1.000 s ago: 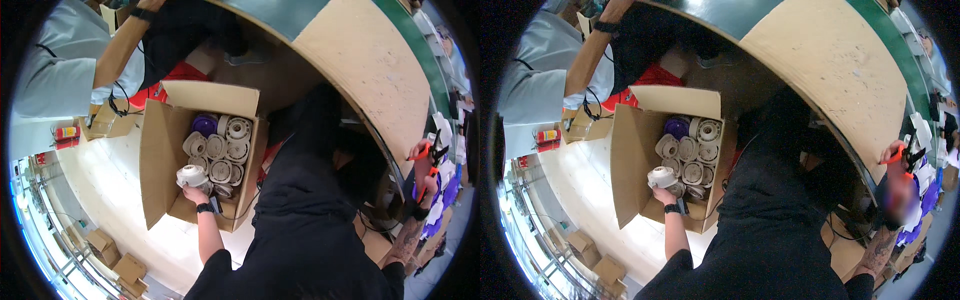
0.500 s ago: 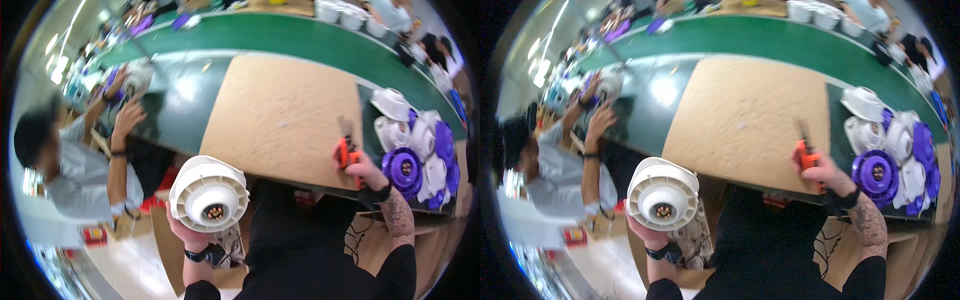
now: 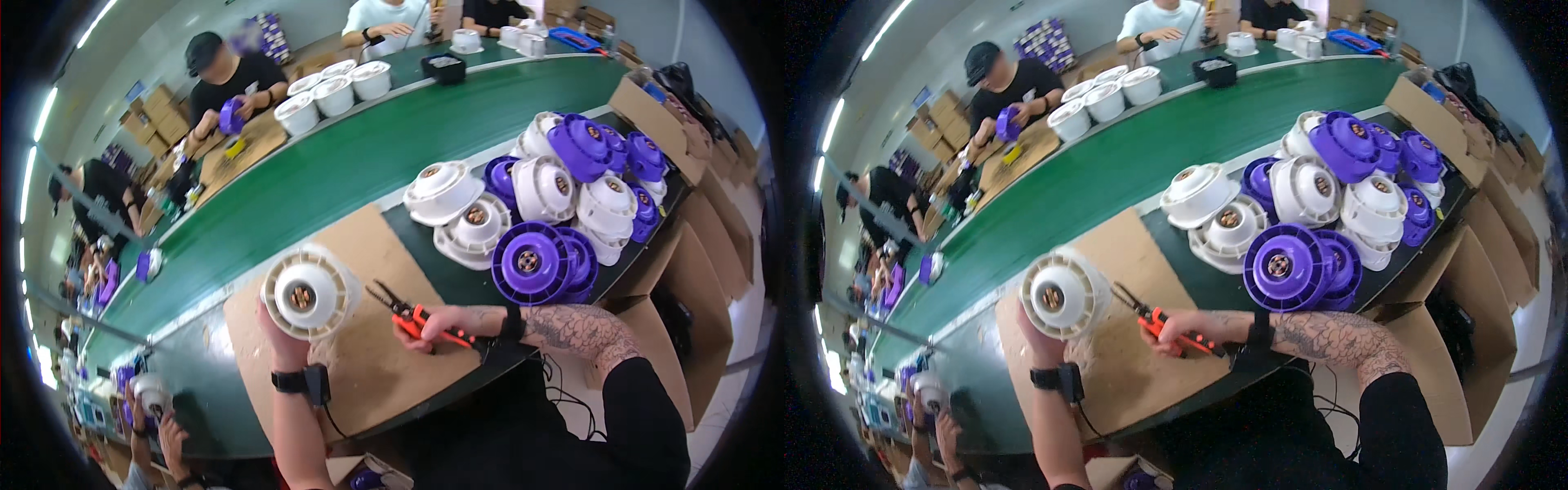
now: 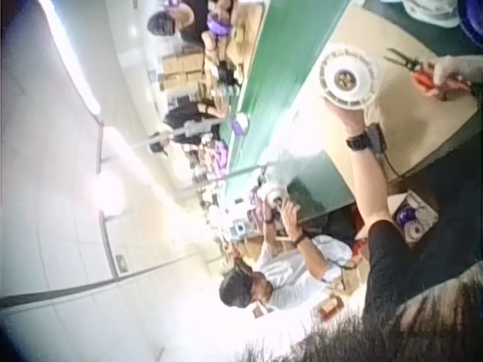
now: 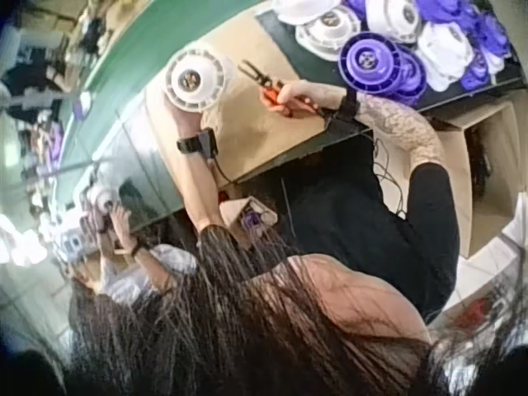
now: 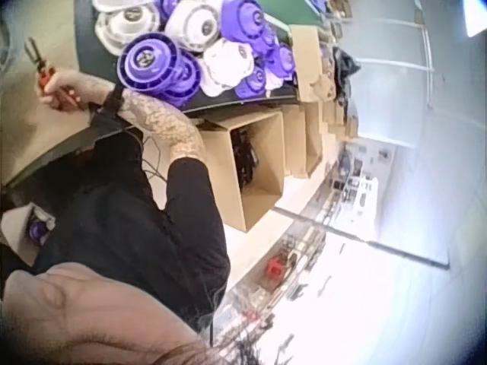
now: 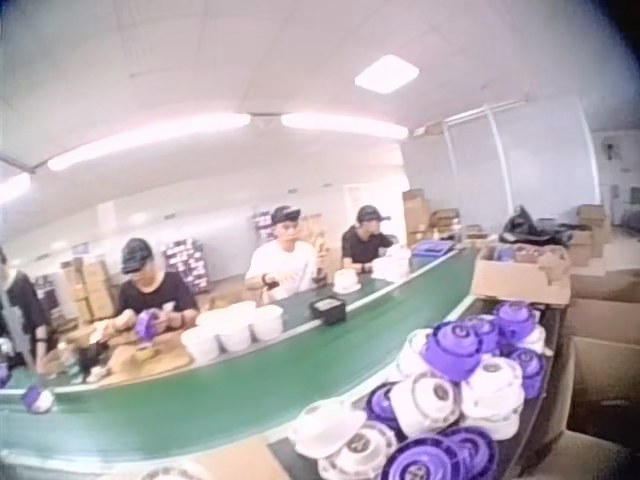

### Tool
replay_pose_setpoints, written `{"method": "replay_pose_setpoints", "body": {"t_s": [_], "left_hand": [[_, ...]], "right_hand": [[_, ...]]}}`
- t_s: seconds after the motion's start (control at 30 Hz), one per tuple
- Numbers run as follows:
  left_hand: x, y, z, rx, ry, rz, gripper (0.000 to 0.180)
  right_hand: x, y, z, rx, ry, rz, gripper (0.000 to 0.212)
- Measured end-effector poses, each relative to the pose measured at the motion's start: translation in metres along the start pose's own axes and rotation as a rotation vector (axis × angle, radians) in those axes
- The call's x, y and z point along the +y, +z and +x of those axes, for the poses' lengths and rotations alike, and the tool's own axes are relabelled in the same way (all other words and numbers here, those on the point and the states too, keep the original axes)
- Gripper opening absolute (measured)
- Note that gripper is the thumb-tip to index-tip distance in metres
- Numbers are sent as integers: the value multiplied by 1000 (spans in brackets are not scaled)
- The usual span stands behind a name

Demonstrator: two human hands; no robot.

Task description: The person uses pliers to manipulate the central hub of white and purple plastic fan components on a green assembly table. They repeatedly pick up units, apply the tool to the center, and place the finished parts into a cardboard box. The process involves handling multiple units one by one in a repetitive sequence.

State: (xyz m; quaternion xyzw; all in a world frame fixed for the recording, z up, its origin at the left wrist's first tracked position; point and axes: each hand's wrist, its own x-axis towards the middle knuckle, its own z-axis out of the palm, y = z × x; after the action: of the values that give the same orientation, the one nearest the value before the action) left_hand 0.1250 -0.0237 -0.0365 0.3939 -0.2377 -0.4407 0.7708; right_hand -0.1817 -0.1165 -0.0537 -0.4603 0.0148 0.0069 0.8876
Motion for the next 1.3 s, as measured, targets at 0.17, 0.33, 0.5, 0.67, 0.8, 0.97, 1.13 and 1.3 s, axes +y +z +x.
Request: {"method": "replay_pose_setpoints", "body": {"t_s": [0.17,0.33,0.5,0.67,0.8,0.97,1.13,1.3], "left_hand": [[2,-13,-14,98,-29,20,41],[12,-12,-26,117,-157,-81,44],[22,13,-35,137,-141,59,53],[11,2,-24,170,-62,-7,50],[28,-12,-30,239,-85,120,47],[25,3,-26,131,-183,98,46],[27,-2,-27,166,-145,128,45],[17,11,-22,143,-165,106,44]], "right_hand": [[-38,38,-17,256,17,-855,49],[-90,79,-20,403,82,-1625,64],[-135,100,25,441,58,-2207,63],[-130,94,57,365,1,-2377,59],[-133,111,82,255,-68,-2559,55],[-143,131,77,159,59,-2770,51],[-143,143,86,141,256,-2750,63],[-147,153,76,168,365,-2771,62]]}}
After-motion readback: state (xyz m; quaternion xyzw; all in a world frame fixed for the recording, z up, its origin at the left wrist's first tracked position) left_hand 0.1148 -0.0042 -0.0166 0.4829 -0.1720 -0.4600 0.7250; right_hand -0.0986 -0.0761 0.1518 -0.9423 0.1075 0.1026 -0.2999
